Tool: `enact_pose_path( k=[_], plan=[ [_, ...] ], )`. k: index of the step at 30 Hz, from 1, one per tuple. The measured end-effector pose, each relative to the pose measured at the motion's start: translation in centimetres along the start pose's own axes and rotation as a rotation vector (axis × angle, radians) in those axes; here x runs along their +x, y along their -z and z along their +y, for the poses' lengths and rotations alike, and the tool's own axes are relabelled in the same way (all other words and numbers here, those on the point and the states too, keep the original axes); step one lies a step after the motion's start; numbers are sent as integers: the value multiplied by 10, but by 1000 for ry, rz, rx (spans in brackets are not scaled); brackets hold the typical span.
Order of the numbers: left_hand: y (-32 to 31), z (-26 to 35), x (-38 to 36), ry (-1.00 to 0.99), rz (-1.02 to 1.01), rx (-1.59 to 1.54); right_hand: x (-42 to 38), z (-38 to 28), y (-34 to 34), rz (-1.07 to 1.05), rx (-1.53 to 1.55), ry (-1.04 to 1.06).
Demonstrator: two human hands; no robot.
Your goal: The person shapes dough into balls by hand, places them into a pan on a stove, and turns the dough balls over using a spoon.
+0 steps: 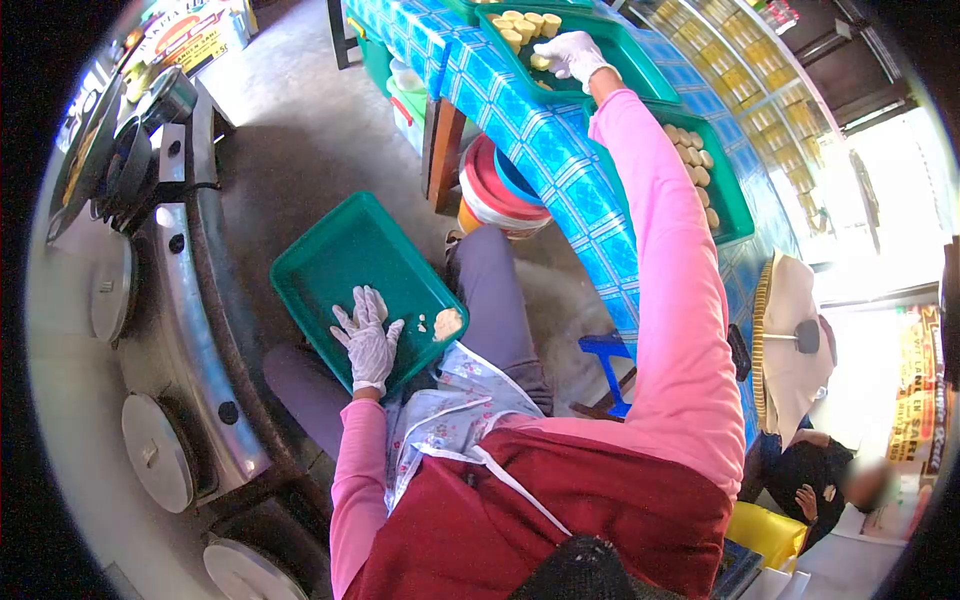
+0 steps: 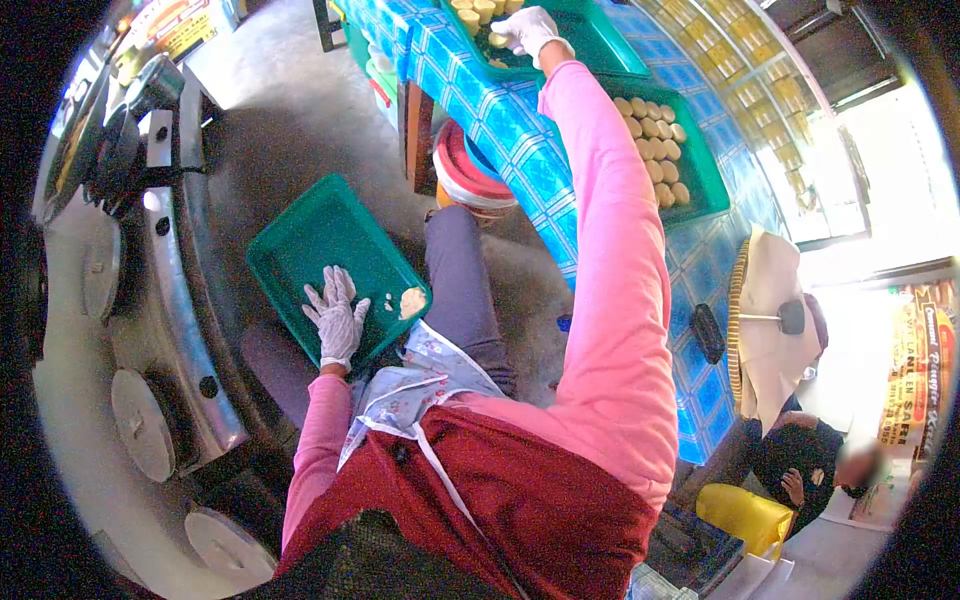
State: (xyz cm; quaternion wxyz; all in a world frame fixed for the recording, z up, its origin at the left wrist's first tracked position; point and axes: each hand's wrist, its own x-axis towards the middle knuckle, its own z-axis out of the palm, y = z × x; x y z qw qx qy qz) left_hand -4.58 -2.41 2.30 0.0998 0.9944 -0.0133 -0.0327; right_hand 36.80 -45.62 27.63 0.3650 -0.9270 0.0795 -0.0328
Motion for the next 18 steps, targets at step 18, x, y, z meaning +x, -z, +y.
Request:
enact_pose_path(
  k=[18],
  plan=[
    [3, 1, 0, -9, -9, 15, -30, -40, 16, -215, -586, 519]
  ],
)
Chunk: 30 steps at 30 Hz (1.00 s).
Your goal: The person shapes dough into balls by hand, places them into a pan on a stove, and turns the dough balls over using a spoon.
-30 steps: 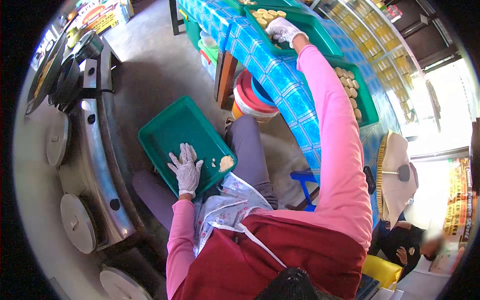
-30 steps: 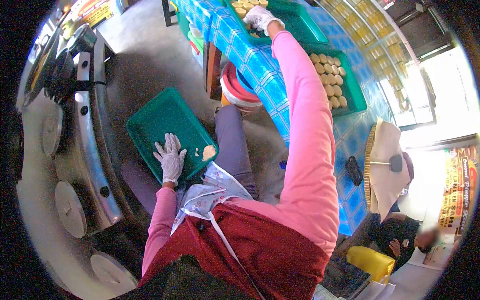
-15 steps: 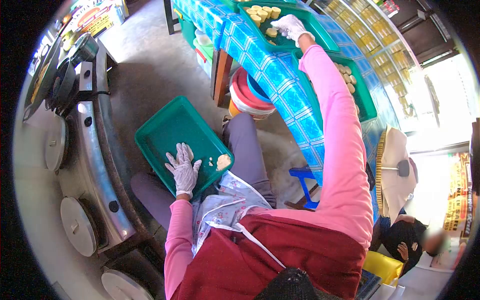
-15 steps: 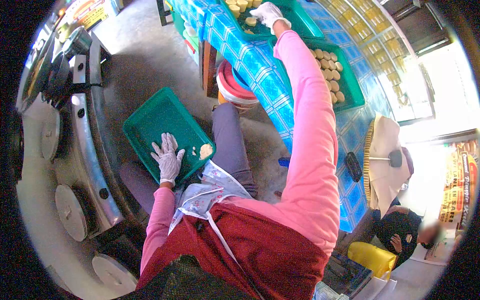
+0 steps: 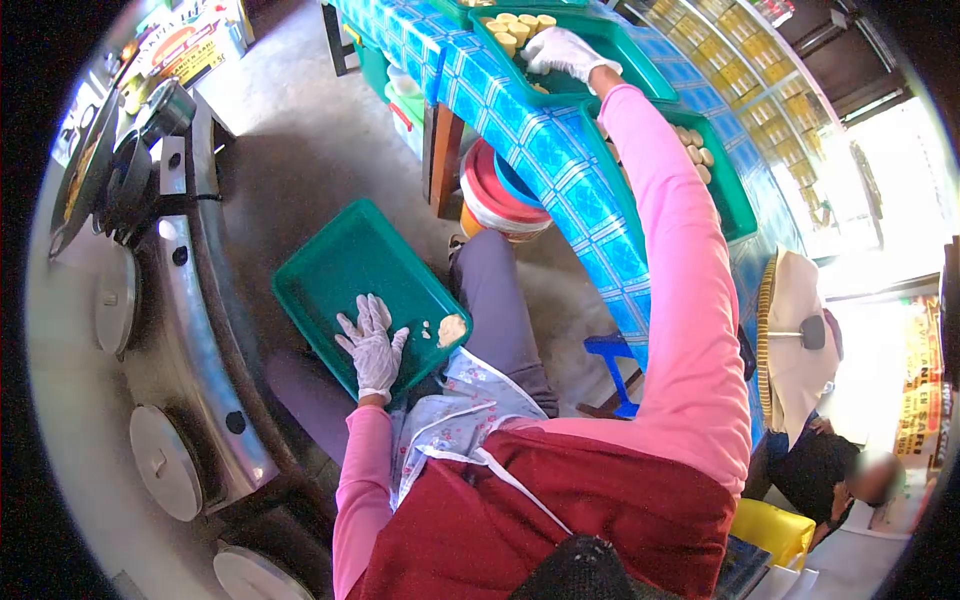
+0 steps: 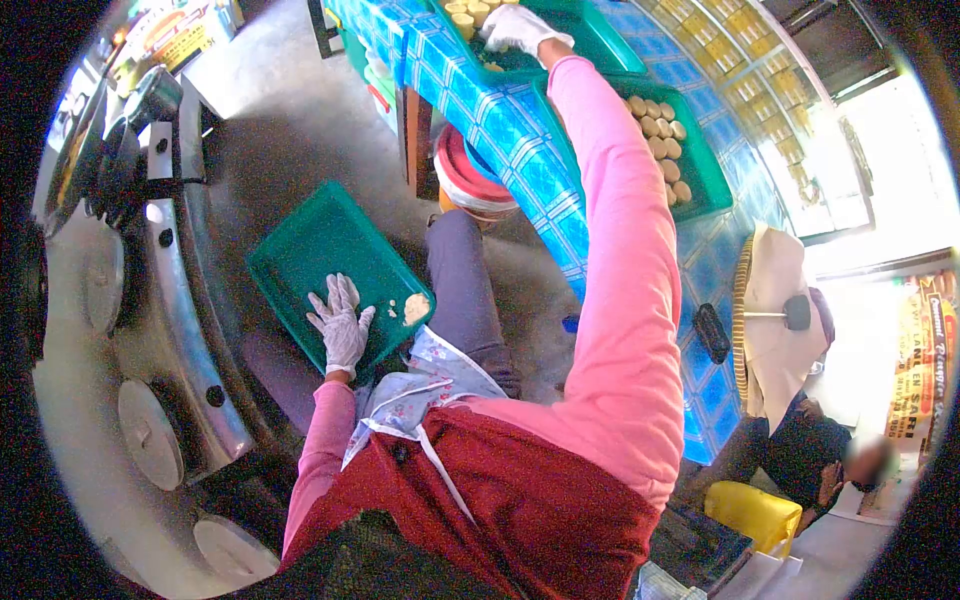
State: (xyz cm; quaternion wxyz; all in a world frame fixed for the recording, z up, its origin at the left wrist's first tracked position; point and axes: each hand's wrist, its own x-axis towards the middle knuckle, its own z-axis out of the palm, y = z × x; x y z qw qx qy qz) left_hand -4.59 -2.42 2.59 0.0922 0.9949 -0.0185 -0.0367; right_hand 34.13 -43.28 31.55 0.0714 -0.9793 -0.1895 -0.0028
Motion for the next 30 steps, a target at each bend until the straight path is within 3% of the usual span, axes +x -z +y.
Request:
enact_pose_path(
  k=[2, 6, 7, 8, 10, 12, 14, 16, 17, 21, 24, 25, 28, 29, 30],
  plan=[
    [2, 1, 0, 4, -3, -1, -10, 1, 2, 241, 306, -207],
    [6, 3, -1, 9, -20, -16, -9, 25, 4, 43, 185, -253],
    [5, 3, 1, 9, -21, -10, -1, 49, -20, 168, 11, -33],
    [4, 2, 1, 12, -25, -3, -4, 43, -20, 239, -27, 13],
    [2, 3, 2, 13, -24, -14, -7, 31, -9, 83, 55, -206],
    [2, 0, 2, 9, -27, -12, -2, 31, -10, 70, 375, -275],
    [1, 1, 2, 5, -29, -12, -12, -1, -7, 100, 394, -127],
    [1, 3, -1, 11, -38, -15, 7, 10, -25, 49, -68, 134],
    [2, 3, 2, 12, -35, -15, 5, -4, -17, -12, -170, 89],
    [1, 1, 2, 7, -21, -1, -18, -35, -3, 60, 439, -138],
    [1, 3, 2, 9, -29, 6, -3, -18, -32, 96, -112, 184],
    [3, 3, 1, 8, -36, 12, -7, -23, -33, 208, -118, 258],
    [4, 4, 0, 5, -47, 11, -21, -33, -13, 47, 2, 187],
    [4, 4, 1, 8, -44, 7, -20, -31, -4, 115, -164, 240],
    [4, 2, 1, 5, -40, 16, -29, -27, 1, 122, 219, -46]
  ],
)
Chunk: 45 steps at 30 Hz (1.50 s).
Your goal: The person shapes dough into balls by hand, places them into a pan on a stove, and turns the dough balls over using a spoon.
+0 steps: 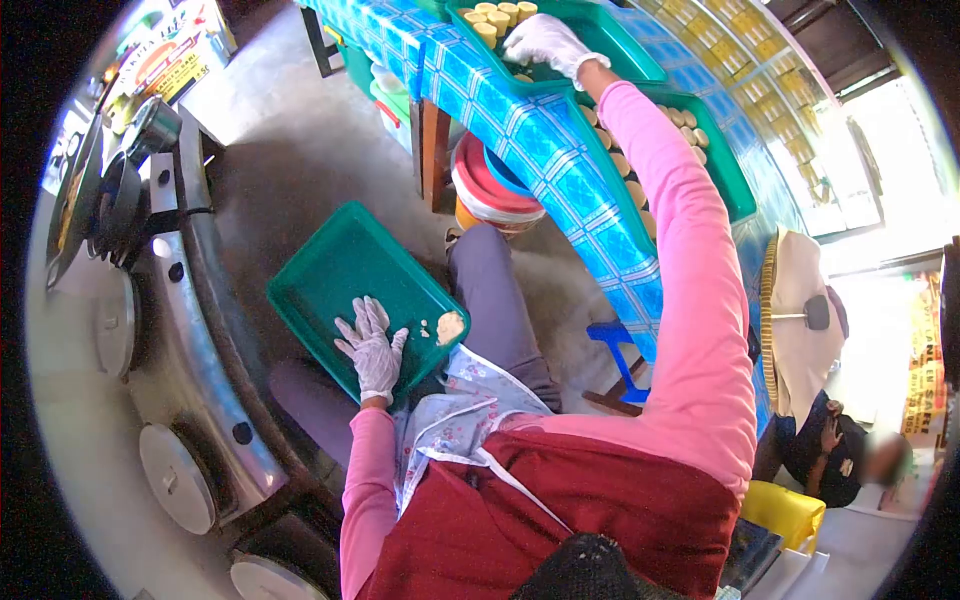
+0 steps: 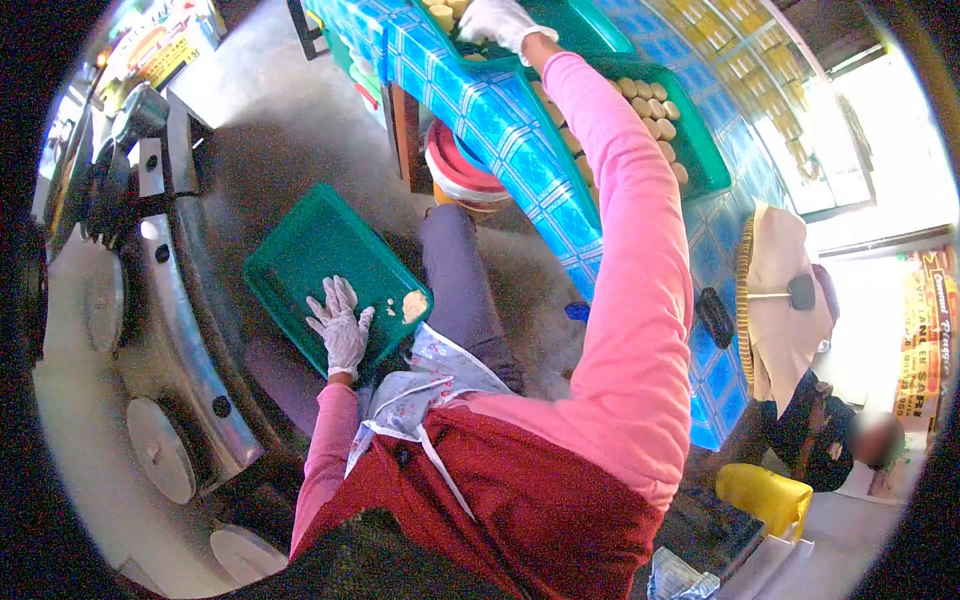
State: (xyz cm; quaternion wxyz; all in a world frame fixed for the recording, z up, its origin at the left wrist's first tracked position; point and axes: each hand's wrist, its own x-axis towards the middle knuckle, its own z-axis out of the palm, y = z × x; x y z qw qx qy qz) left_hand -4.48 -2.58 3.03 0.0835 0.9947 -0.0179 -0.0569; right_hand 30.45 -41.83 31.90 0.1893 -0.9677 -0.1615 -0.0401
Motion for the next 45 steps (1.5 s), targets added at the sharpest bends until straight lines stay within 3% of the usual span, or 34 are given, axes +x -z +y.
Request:
enact_pose_path(
  k=[3, 6, 7, 8, 10, 12, 14, 16, 17, 20, 21, 22, 24, 25, 28, 31, 34, 35, 36, 39, 42, 43, 44, 45],
  plan=[
    [-1, -1, 1, -2, 15, 10, -5, 1, 4, -21, 148, -165],
    [-2, 2, 1, -8, 16, -4, -5, 1, -16, -25, -324, -22],
    [-1, 2, 1, -4, 8, -6, -11, 1, -12, -7, -184, 18],
    [0, 2, 0, 3, 2, -6, -5, 14, -13, 64, -230, 193],
    [-1, 0, 1, 0, 6, -20, 0, 29, -5, -49, 280, -182],
    [-1, -1, 2, 0, 9, -29, -7, 18, 7, 35, 308, -233],
    [0, 0, 1, 1, 6, -31, -12, 18, 9, -54, 171, -194],
    [0, 1, 2, 2, 5, -28, -10, 31, -11, -16, -305, 133],
    [-1, 1, 1, 2, 4, -26, -15, 34, -22, 100, -265, 45],
    [-3, 0, 1, 0, 12, -24, -23, 18, 10, -28, 96, -121],
    [-3, -1, 3, -2, 13, -24, -16, 17, 14, 41, 142, -219],
    [-3, -1, 1, -3, 12, -26, -8, 29, 17, 144, 127, -217],
    [-3, -2, 2, -6, 20, -21, 37, 85, 13, -1, -144, -501],
    [-3, -2, 1, -10, 24, -14, 34, 104, 7, 62, 27, -520],
    [2, 0, 2, -6, 9, -14, 24, 78, 1, 60, -233, -569],
    [0, -1, 0, -7, 10, -19, 26, 67, -11, 24, -446, -305],
    [1, 0, 1, -7, 6, -21, 12, 32, -7, 53, 54, -340],
    [2, 1, 2, -4, 2, -21, 0, 21, -9, 72, 164, -222],
    [4, 1, 2, 0, -2, -20, 5, 12, -10, -62, -138, -259],
    [4, 1, 0, 1, -5, -13, 8, 36, -36, 215, -403, 168],
    [2, -1, 2, 3, 15, -7, 4, 18, -3, 52, 152, -176],
    [3, 1, 4, 7, 18, -7, 22, 41, -4, 148, 127, -259],
    [4, 2, 2, 10, 14, -6, 50, 58, -5, 125, -197, -388],
    [3, 1, -1, 10, 11, -5, 58, 71, -8, 132, -153, -385]
  ],
)
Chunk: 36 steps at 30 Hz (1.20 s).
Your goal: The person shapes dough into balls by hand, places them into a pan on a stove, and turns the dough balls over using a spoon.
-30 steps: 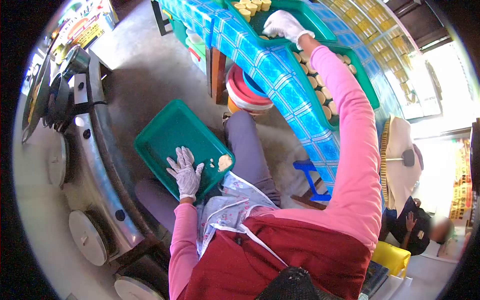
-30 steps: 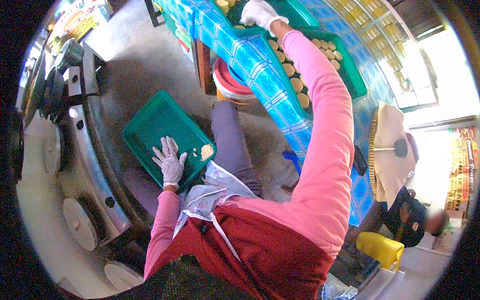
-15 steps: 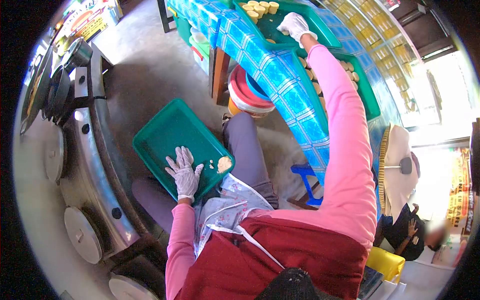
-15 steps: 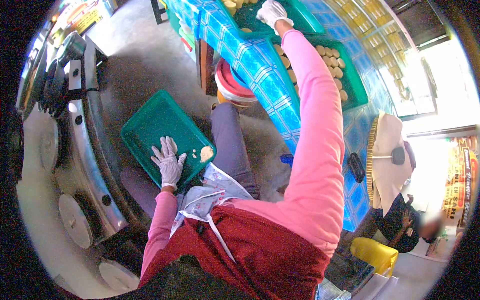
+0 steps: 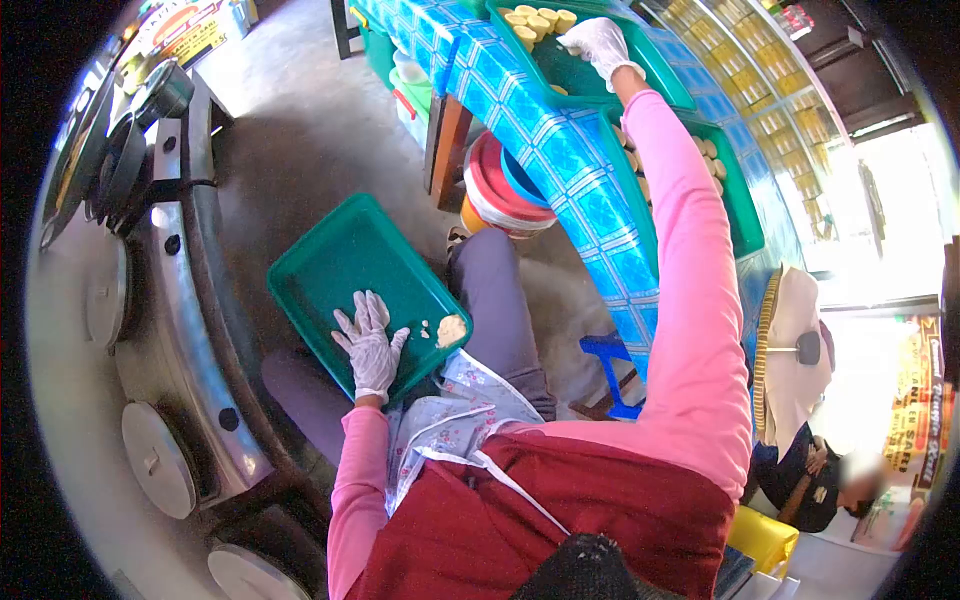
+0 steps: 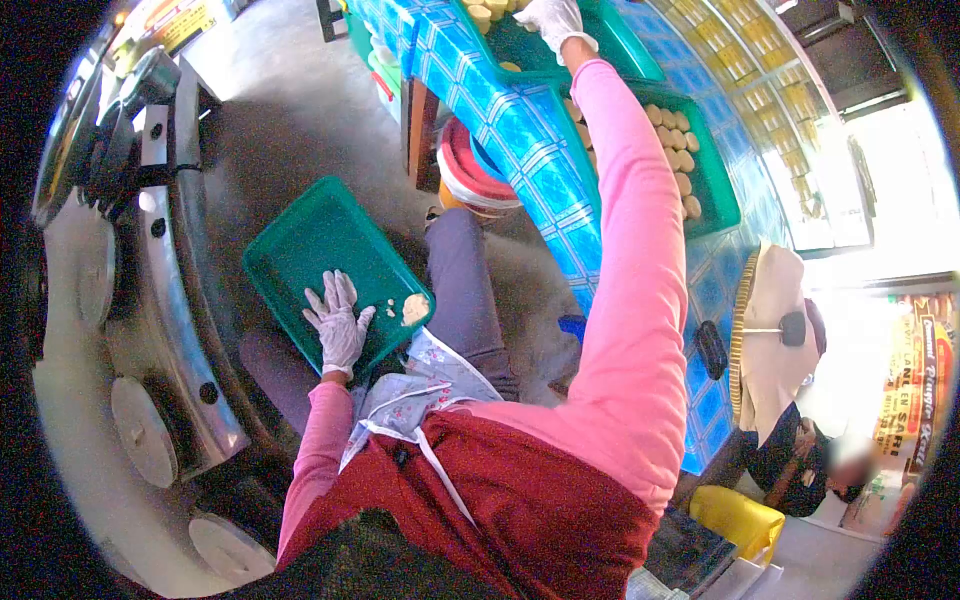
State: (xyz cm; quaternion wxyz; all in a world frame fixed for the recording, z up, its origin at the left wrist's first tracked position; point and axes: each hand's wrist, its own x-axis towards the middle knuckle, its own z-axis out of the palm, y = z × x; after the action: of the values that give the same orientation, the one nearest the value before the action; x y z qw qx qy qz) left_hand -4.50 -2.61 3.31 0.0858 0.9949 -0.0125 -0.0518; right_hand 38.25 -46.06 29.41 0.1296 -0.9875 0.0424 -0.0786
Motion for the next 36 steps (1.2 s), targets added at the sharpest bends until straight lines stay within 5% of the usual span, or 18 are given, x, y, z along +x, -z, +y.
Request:
enact_pose_path(
  k=[7, 11, 14, 15, 17, 20, 21, 24, 28, 32, 35, 36],
  plan=[
    [4, 1, 4, 7, -3, -12, 20, 0, -21, 47, -188, 245],
    [3, 0, 3, -11, 10, -5, -15, -37, 4, -102, 9, 38],
    [0, 0, 4, 4, -6, -14, -41, -44, 9, -224, -7, 432],
    [0, 0, 3, -1, -1, -14, -45, -40, -1, -42, -43, 582],
    [-1, -2, 3, -9, 13, -11, -39, -35, -23, 105, -172, 495],
    [-3, -2, 3, -2, 7, -5, -43, -42, -7, 43, -186, 596],
    [-2, -1, 3, -6, 13, -11, -55, -54, 12, -131, -88, 377],
    [-2, -3, 2, -3, 18, -15, -17, -31, 4, -82, -132, -88],
    [-1, 1, 4, -3, 16, 8, -48, -21, -12, 197, -81, 571],
    [0, -2, 1, -11, 23, 6, -51, -16, 8, -52, 265, 218],
    [0, -1, 2, -8, 22, 18, -66, -20, 11, -60, -133, 329],
    [-1, 0, 2, -3, 11, 14, -63, -10, -2, 90, -76, 391]
  ],
)
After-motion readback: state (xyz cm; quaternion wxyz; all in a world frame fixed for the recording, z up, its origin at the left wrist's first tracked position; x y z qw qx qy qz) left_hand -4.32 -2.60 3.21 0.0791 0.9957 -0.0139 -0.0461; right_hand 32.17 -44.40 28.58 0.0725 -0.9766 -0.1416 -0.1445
